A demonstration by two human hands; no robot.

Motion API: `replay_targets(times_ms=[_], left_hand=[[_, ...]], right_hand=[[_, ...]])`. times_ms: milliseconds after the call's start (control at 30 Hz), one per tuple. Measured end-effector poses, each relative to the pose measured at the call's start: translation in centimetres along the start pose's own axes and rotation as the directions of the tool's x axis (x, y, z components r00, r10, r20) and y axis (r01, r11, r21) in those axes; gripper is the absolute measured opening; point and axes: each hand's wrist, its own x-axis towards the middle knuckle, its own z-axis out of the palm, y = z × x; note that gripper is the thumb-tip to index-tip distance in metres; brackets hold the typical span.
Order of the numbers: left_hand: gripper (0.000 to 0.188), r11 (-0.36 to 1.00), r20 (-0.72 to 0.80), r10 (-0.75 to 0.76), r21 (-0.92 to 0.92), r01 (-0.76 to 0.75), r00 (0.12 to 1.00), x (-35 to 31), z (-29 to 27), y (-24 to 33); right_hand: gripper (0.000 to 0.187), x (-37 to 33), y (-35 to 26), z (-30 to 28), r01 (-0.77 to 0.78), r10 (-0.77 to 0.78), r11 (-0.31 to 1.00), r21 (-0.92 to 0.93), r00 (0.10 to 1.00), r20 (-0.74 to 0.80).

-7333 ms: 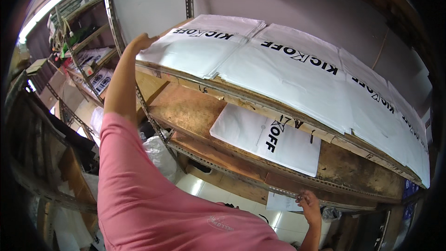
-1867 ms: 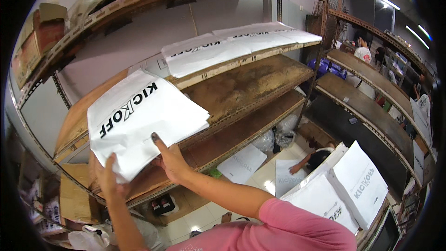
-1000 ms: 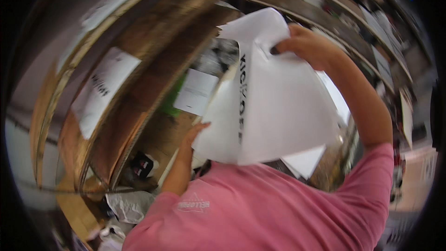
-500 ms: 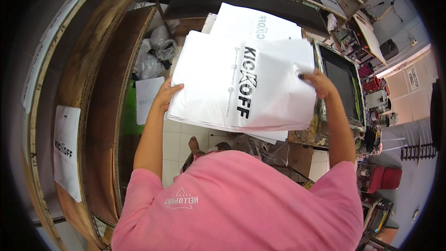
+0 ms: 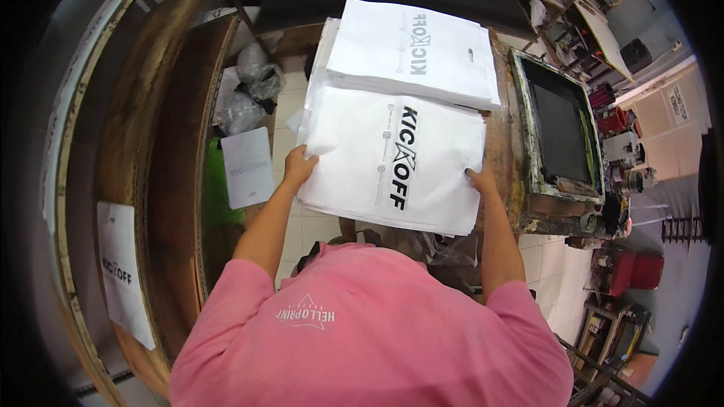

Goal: The person organizes white plastic bags on a wooden table, including counting them and rolling a stack into a bundle before placing the bundle onto a shelf.

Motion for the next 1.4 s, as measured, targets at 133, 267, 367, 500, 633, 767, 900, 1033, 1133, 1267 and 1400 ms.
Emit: replay_targets(times_ms=[133,267,367,500,633,767,900,1033,1133,1267,1400], left_hand=[[0.069,0.97,-0.165,-0.087,0.213,0.122,0.982,-0.3,2.0,-0.4],[0.08,0.955,-0.034,-0.294,0.011,0.295,0.955,0.8,0.4,4.0],[0.083,0.839,0.355,-0.367,-0.272,0.471,0.86,2.8,-2.3,2.6],[0.084,0.733,0.619,-0.296,-0.341,0.589,0.728,1.6,-5.3,6.8],[0.073,0.855,0.448,-0.17,-0.377,0.358,0.878,-0.2,-3.6,5.2],[0.069,0.821,0.632,-0.23,-0.283,0.496,0.74,-0.3,-4.0,5.4],[0.06,0.74,0.74,-0.245,-0.274,0.614,0.626,-1.0,-5.1,1.6],[0.05,0.771,0.712,-0.188,-0.32,0.551,0.676,-1.3,-3.9,1.0],[0.048,0.665,0.693,-0.118,-0.476,0.575,0.711,-1.5,-4.7,5.6],[0.051,0.538,0.71,-0.022,-0.585,0.607,0.704,-1.4,-6.3,12.1],[0.054,0.528,0.74,0.014,-0.577,0.623,0.673,-1.5,-8.1,13.4]], right_hand=[[0.084,-4.7,-6.0,-2.8,-0.096,0.077,0.94,-0.326,0.995,-0.07],[0.093,-4.3,-3.8,-3.0,-0.08,0.079,0.97,-0.228,0.997,-0.013],[0.094,-4.9,-5.4,-1.9,-0.039,0.031,0.97,-0.239,0.999,-0.037],[0.095,-4.8,-4.1,-0.5,0.017,-0.06,0.945,-0.328,0.991,-0.121],[0.098,-5.0,-5.0,-0.1,-0.024,-0.026,0.924,-0.383,0.992,-0.125],[0.099,-5.6,-4.2,-0.5,-0.06,-0.013,0.9,-0.431,0.986,-0.164],[0.083,-10.1,-11.8,-2.2,-0.149,0.034,0.909,-0.388,0.957,-0.289],[0.056,-19.2,-10.2,-1.9,-0.051,0.029,0.985,-0.166,0.991,-0.132],[0.07,-27.7,-10.8,1.4,-0.665,0.461,0.677,0.315,0.717,0.524],[0.09,-31.5,-9.1,11.5,-0.774,-0.653,-0.346,0.53,0.604,0.457],[0.088,-27.2,-17.1,8.1,-0.331,0.071,-0.577,0.747,0.891,0.449]])
